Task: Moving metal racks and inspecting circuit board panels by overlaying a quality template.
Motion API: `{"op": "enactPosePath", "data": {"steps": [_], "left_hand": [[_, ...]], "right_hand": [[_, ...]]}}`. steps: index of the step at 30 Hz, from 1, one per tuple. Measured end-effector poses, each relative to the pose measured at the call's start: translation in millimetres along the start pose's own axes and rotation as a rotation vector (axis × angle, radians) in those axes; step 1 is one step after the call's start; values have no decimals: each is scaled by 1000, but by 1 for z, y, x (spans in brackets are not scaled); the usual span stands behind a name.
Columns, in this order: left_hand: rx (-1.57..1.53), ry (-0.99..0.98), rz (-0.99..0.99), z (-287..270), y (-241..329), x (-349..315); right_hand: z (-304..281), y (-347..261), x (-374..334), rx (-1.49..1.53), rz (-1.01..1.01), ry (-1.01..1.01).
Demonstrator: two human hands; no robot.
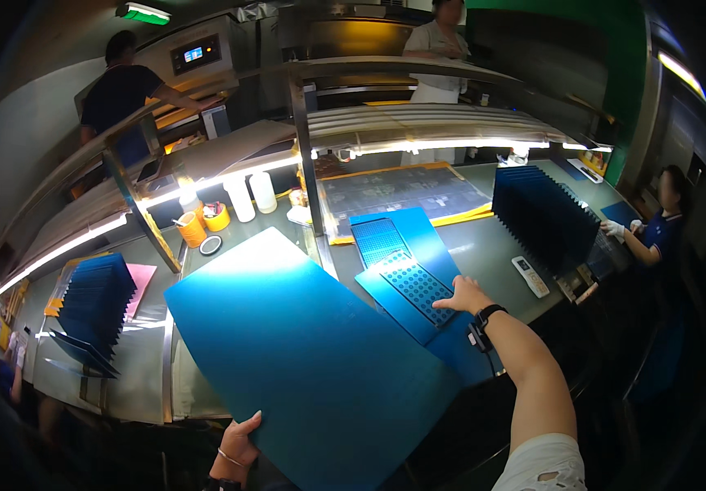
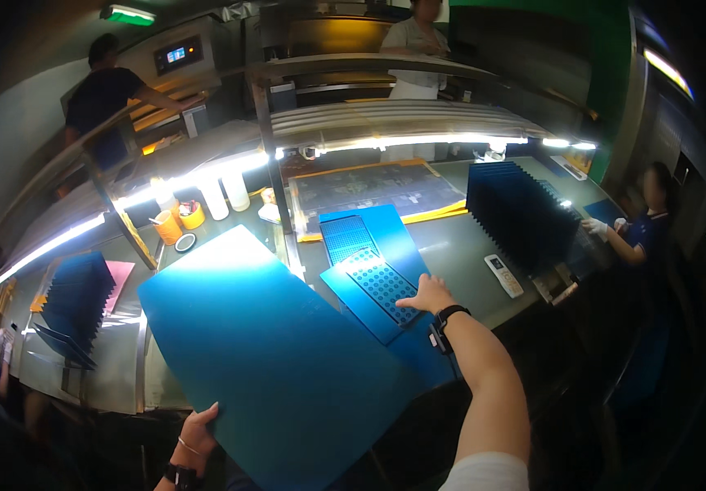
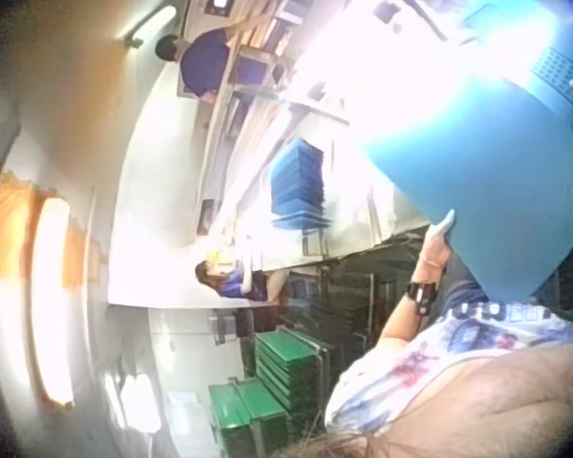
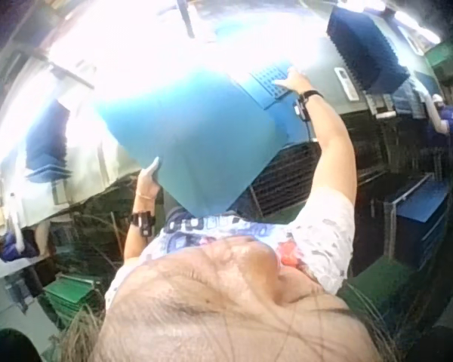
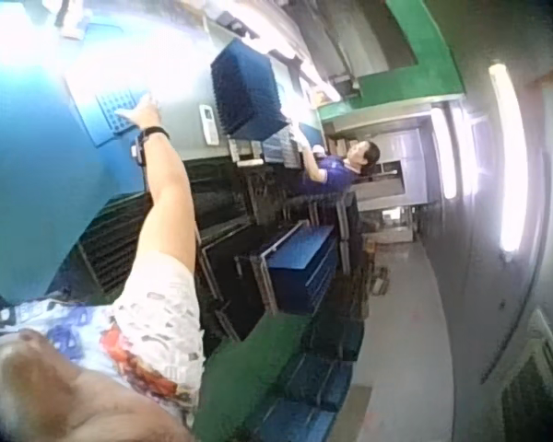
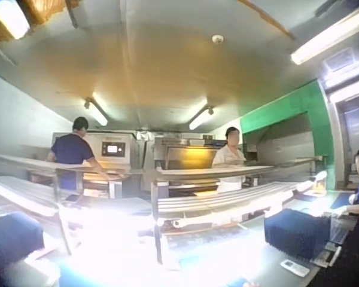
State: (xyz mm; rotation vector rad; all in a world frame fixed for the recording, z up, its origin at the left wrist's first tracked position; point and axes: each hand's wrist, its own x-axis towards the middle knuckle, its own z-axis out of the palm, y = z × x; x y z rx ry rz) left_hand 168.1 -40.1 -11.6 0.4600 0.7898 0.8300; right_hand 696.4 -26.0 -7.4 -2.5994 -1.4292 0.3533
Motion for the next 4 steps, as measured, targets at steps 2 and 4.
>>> {"op": "enactPosePath", "data": {"steps": [2,4], "left_hand": [[-21,-2,-7,-5,1,-2],[-20,1,-3,-5,4,-1]], "right_hand": [[2,-19,2,-99,29,-22],[3,-36,1,-198,60,-49]]}}
